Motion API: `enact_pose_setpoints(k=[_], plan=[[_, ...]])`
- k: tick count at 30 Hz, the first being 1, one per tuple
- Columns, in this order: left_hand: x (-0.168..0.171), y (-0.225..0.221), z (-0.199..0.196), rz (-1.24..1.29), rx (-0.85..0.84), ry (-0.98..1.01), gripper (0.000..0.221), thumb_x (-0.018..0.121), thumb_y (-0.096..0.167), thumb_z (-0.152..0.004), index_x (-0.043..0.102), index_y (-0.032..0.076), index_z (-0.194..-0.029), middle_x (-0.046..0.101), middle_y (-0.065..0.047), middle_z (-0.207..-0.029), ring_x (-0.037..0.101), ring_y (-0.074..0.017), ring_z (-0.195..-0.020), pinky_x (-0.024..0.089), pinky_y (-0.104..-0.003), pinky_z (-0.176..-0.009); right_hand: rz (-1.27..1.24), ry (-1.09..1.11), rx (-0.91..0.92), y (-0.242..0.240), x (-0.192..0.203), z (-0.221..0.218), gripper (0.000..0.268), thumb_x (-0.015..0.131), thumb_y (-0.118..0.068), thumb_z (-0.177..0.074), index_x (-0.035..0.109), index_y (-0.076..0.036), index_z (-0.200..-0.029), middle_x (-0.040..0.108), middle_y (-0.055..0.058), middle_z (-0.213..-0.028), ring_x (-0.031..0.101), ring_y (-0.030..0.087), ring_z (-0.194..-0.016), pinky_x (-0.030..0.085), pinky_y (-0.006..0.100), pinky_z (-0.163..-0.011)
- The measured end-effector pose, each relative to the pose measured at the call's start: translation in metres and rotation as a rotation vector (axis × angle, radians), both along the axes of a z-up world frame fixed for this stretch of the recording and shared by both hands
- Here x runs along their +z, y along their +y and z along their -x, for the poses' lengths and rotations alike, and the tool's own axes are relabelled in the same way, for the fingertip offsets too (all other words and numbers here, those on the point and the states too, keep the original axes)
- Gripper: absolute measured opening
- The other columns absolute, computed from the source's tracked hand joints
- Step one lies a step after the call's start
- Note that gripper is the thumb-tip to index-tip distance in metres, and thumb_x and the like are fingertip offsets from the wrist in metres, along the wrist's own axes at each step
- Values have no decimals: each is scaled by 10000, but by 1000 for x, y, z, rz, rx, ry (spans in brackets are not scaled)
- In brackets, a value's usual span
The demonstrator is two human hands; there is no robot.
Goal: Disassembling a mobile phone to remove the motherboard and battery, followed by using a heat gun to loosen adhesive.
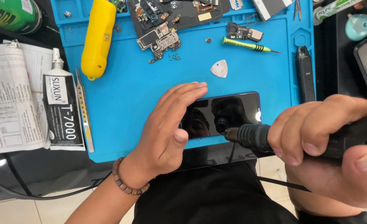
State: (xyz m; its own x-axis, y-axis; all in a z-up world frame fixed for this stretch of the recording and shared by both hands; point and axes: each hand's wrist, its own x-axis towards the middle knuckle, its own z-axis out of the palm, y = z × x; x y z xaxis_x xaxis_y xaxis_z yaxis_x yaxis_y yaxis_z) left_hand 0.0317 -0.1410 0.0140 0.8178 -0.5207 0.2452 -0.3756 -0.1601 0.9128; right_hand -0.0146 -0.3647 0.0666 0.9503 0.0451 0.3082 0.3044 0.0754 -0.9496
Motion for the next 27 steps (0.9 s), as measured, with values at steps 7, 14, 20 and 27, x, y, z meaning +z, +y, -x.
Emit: enact_pose_setpoints(k=[7, 14, 20, 27], plan=[[0, 0, -1, 43, 6, -20, 779, 60, 580, -1014, 445, -28, -1310, 524, -190, -1340, 514, -360, -1300, 402, -484, -1141, 50, 20, 46, 9, 6, -4, 149, 465, -408, -994, 482, -371, -1138, 356, -26, -631, 437, 105, -378, 474, 255, -372], [1, 1, 0, 53, 14, 4, 799, 50, 602, -1003, 449, -22, -1303, 523, -193, -1335, 506, -364, -1298, 397, -483, -1144, 21, 63, 49, 21, 8, -8, 231, 546, -450, -1000, 513, -241, -909, 391, -52, -623, 465, 87, -391, 481, 242, -406], [1, 4, 1, 75, 25, 44, 810, 42, 628, -998, 444, 2, -1319, 516, -179, -1359, 502, -352, -1319, 387, -484, -1158, 20, 27, 71, 30, 10, -9, 199, 462, -383, -963, 477, -383, -1162, 356, -13, -603, 422, 119, -338, 486, 277, -354], [3, 7, 2, 153, 60, 170, 823, 38, 657, -989, 450, 33, -1332, 519, -149, -1368, 493, -321, -1338, 373, -453, -1171, 16, 69, 67, 41, 14, -9, 164, 491, -397, -960, 466, -374, -1121, 366, -14, -606, 426, 120, -353, 488, 281, -384]])
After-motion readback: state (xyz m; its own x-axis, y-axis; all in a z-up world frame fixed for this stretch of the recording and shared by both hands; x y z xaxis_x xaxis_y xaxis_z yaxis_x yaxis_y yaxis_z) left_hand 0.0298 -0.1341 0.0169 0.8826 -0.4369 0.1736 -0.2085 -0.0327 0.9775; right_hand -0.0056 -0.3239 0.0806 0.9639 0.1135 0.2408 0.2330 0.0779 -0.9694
